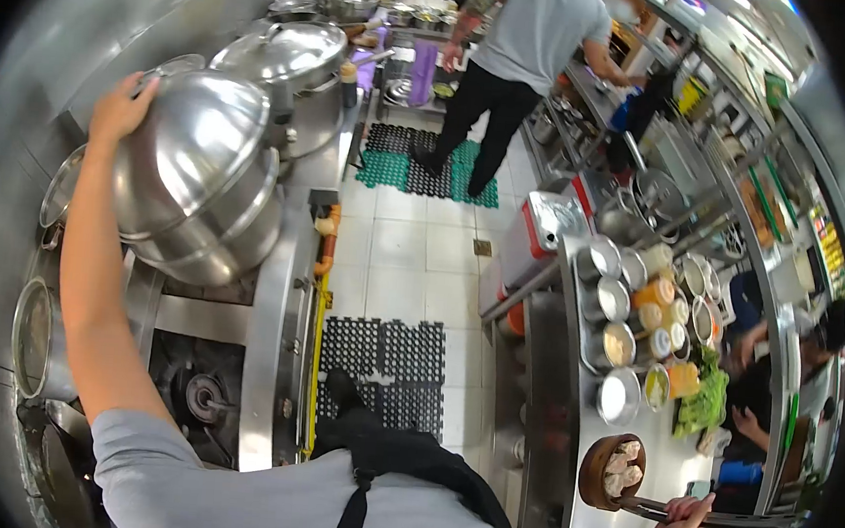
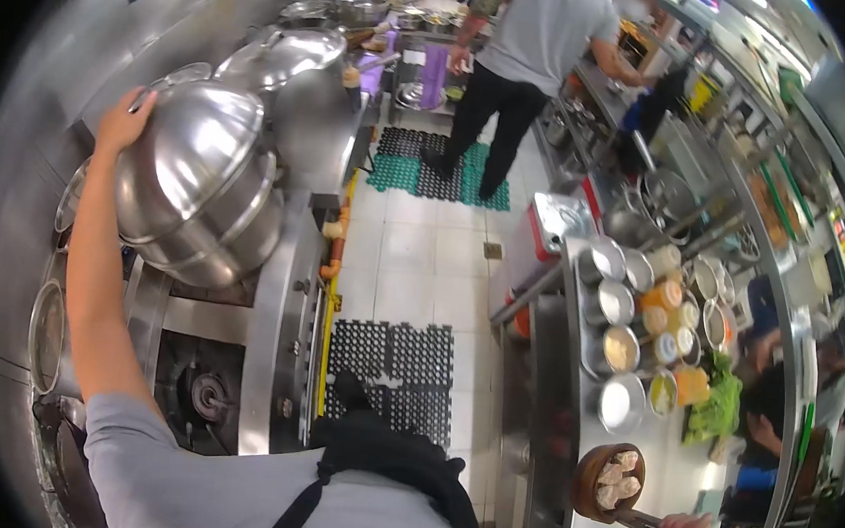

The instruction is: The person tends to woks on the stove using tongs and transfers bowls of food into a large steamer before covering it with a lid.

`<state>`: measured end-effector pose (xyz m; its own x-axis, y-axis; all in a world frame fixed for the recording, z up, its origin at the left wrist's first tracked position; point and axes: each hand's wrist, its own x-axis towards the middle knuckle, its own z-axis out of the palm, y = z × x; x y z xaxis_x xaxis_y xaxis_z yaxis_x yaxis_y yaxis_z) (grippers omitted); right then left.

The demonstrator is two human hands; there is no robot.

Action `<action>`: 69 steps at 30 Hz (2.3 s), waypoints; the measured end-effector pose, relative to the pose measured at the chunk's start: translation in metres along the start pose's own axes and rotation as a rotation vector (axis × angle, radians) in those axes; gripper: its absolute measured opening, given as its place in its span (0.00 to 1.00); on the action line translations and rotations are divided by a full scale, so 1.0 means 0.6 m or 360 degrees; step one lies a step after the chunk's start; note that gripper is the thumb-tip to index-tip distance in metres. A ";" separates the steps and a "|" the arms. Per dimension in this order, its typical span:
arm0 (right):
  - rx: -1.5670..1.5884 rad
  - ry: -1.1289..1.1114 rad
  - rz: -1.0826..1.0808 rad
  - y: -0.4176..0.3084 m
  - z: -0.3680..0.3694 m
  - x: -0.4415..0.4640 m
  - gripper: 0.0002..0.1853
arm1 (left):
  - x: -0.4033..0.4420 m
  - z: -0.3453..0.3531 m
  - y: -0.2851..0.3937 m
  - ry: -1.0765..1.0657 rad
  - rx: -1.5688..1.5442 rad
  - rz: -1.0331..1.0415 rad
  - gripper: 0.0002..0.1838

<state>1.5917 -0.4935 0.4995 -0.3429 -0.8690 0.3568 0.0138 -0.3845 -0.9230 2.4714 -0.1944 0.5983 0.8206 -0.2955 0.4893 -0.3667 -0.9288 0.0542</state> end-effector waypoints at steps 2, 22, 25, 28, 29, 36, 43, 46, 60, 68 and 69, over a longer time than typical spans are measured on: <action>0.0145 -0.0231 -0.0043 -0.014 0.099 -0.011 0.25 | 0.038 0.000 -0.001 -0.0210 0.0077 0.0052 0.39; 0.1247 -0.2315 0.0129 -0.277 1.076 -0.278 0.24 | 0.068 -0.235 -0.367 0.0065 -0.0910 -0.0755 0.27; 0.1285 -0.2336 0.0035 -0.295 1.168 -0.395 0.24 | 0.034 -0.257 -0.385 0.0137 -0.1056 -0.0742 0.23; 0.1083 -0.2335 0.0022 -0.270 1.224 -0.514 0.23 | 0.014 -0.257 -0.399 0.0289 -0.1129 -0.0808 0.22; 0.1092 -0.2408 0.0008 -0.259 1.222 -0.550 0.22 | 0.011 -0.259 -0.403 0.0248 -0.1110 -0.0837 0.23; 0.0805 -0.2597 0.0397 -0.130 1.209 -0.682 0.18 | 0.002 -0.227 -0.357 0.0274 -0.0997 -0.0907 0.30; 0.1278 -0.2276 0.0206 -0.139 1.186 -0.549 0.15 | 0.046 -0.167 -0.276 0.0051 -0.0821 -0.0623 0.33; 0.1735 -0.2321 0.0604 -0.153 1.127 -0.399 0.16 | 0.076 -0.112 -0.255 -0.0078 -0.0677 -0.0246 0.39; -0.0658 -0.1050 0.0347 0.306 0.574 -0.124 0.18 | 0.087 0.015 -0.008 -0.0340 0.0363 0.0570 0.30; -0.1766 -0.1000 0.0624 0.446 0.226 -0.260 0.20 | 0.107 0.008 0.001 -0.0410 0.0265 0.0569 0.28; -0.1969 -0.1075 0.0643 0.463 0.185 -0.274 0.20 | 0.107 0.010 0.003 -0.0423 0.0270 0.0582 0.28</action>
<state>1.7561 -0.4921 0.2007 -0.0111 -0.9619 -0.2733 -0.9162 0.1192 -0.3825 2.5262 -0.2163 0.6244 0.7429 -0.6358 0.2095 -0.5934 -0.7703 -0.2334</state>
